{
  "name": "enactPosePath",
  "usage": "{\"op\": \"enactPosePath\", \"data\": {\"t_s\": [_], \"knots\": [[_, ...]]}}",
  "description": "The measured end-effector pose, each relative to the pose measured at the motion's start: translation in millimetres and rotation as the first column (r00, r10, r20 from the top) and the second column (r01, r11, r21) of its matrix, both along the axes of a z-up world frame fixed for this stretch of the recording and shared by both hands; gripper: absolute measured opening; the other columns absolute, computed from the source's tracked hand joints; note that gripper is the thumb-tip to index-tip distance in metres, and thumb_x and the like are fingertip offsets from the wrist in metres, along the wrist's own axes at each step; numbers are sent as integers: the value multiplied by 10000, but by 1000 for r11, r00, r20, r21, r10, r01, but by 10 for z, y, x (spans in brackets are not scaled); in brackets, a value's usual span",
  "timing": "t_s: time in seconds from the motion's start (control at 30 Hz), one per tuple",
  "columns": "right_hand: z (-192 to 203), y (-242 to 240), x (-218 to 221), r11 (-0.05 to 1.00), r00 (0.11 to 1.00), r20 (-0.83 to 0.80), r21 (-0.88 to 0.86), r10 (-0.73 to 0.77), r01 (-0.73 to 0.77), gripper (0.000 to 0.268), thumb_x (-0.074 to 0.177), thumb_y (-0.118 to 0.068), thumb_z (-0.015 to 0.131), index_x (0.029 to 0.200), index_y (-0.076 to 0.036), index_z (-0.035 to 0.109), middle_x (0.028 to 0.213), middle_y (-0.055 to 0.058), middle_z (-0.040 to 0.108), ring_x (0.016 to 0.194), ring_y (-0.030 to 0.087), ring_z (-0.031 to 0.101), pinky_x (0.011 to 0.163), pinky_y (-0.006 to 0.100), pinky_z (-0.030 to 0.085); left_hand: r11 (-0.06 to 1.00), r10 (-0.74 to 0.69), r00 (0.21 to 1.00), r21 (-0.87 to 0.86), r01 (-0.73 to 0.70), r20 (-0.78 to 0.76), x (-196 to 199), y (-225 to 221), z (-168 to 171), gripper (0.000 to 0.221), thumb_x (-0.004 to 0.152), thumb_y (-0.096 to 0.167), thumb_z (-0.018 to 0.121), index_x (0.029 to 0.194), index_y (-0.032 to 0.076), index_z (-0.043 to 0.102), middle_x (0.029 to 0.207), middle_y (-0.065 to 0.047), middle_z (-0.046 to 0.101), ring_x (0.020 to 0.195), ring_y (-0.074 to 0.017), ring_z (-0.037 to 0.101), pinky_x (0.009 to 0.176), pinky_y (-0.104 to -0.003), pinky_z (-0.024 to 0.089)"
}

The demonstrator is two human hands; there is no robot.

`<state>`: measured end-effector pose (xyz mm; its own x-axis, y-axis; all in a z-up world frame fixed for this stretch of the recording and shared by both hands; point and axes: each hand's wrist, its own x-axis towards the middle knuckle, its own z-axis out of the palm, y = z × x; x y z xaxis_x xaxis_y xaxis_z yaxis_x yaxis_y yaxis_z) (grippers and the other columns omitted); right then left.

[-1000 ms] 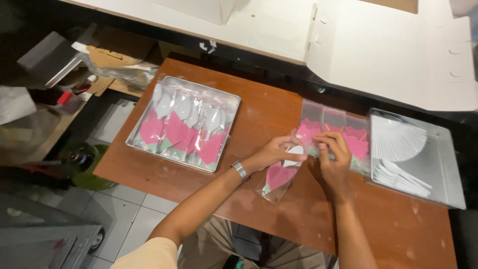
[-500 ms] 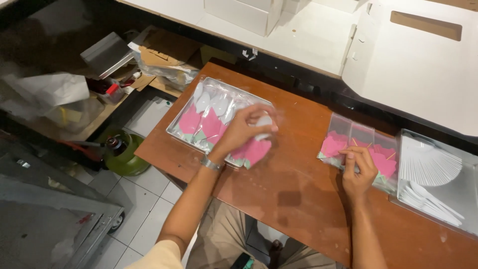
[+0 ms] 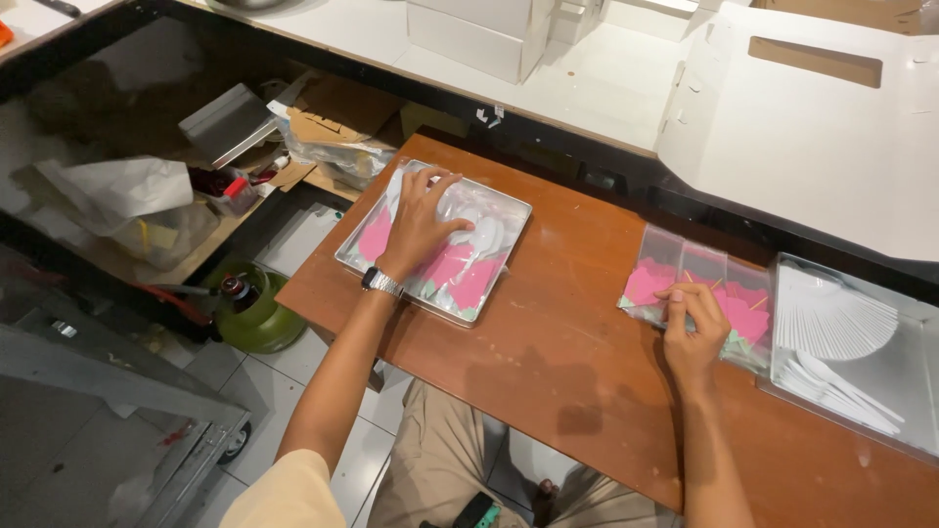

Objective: Packaging individual plastic spoons into plastic sleeves with decorative paper inserts

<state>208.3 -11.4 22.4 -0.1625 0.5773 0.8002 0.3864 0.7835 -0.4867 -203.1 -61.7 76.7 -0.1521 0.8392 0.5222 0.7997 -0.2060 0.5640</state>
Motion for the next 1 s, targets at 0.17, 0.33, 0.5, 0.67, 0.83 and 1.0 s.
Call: {"op": "enactPosePath", "data": {"t_s": [0.17,0.33,0.5,0.67,0.83,1.0], "knots": [[34,5,55,1000,1000,10,-17,-24,24,438,1116,-69,596,682,-102,641,828,17,690,733,272,642,750,341,486,999,-15,967,-50,2,-255,-4,-31,-60,651,695,192,895,1305,158,668,1323,-127,512,1257,-382,398,1010,-495,418],[75,5,85,997,997,24,2,-79,79,309,1067,-35,639,764,-81,678,846,49,684,745,288,639,744,360,501,993,14,968,120,17,-252,230,-88,107,485,819,176,830,1270,123,662,1277,-123,540,1225,-354,456,989,-479,444],[210,-50,35,998,964,264,61,-32,17,126,856,-14,785,967,-38,730,937,125,655,907,365,637,839,464,506,931,-29,975,350,107,-221,962,-152,134,201,942,94,718,1140,120,691,1042,-55,623,1011,-257,641,883,-363,542],[-193,100,12,989,731,678,-39,-80,144,206,868,-236,772,1035,-115,767,1049,49,665,1037,271,564,898,427,379,876,-439,874,115,468,-206,1749,-134,-13,122,911,187,697,1011,118,681,932,-68,657,893,-264,691,778,-343,579],[-213,88,-42,984,783,604,10,-146,176,95,919,-209,700,969,-156,760,957,18,667,930,224,580,863,398,342,887,-417,876,-101,450,241,1998,487,-584,127,888,211,721,1014,204,720,918,-7,706,846,-220,723,754,-334,585],[-109,57,-106,983,831,527,74,-181,168,77,937,-157,681,911,-113,739,898,38,657,843,221,594,806,384,353,848,-219,745,-254,464,630,2122,780,-900,164,989,265,630,1017,146,740,688,-63,727,425,-127,594,412,-231,496]]}}
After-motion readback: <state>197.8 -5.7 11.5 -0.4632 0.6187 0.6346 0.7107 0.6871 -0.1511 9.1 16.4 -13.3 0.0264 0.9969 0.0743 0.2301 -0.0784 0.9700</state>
